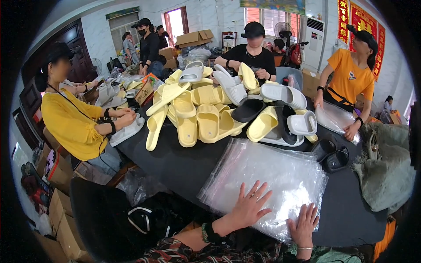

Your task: The recorder is sorting and packing various pairs of slides/sandals into plastic bags.

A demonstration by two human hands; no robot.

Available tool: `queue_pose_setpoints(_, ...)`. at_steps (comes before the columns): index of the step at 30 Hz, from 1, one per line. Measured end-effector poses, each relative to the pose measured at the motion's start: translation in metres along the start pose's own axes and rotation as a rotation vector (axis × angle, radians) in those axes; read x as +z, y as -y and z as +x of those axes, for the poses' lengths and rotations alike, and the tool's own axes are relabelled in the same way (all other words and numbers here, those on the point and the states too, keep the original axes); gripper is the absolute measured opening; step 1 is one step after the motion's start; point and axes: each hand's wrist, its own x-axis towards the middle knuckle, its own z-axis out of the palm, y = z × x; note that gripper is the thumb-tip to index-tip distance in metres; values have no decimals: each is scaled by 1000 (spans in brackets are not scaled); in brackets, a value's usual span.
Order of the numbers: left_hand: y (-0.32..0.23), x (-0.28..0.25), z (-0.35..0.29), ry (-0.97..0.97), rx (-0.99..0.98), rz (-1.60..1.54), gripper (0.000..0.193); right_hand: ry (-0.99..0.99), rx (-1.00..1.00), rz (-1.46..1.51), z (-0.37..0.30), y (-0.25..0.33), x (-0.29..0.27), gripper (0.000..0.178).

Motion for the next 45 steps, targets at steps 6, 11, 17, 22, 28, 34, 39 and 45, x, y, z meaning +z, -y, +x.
queue_pose_setpoints(6, 10, 23, -17, 78, -38, 107, 60, -5, -25, -11, 0, -2, 4, 94)
queue_pose_setpoints(11, 11, 22, -16, 41, -10, 146, 60, -14, -18, -11, 0, -1, 3, 94)
queue_pose_setpoints(17, 12, 23, -15, 21, -10, 192, 59, -11, -19, -8, 1, 0, 2, 94)
queue_pose_setpoints(22, 11, 23, -15, 3, 4, 185, 59, -32, -35, -12, 1, -5, 7, 94)
queue_pose_setpoints(28, 6, 13, -6, -29, 9, 25, 59, -15, -23, -19, 2, -4, 7, 94)
queue_pose_setpoints(34, 11, 15, 4, -54, -7, 57, 57, -5, -12, -6, 2, -3, 2, 94)
queue_pose_setpoints(39, 17, 25, -9, 60, -37, 168, 58, -7, -24, 15, -1, 1, -1, 94)
queue_pose_setpoints(45, 19, 22, -15, 26, -14, 237, 59, -10, -48, 7, -3, 3, 1, 93)
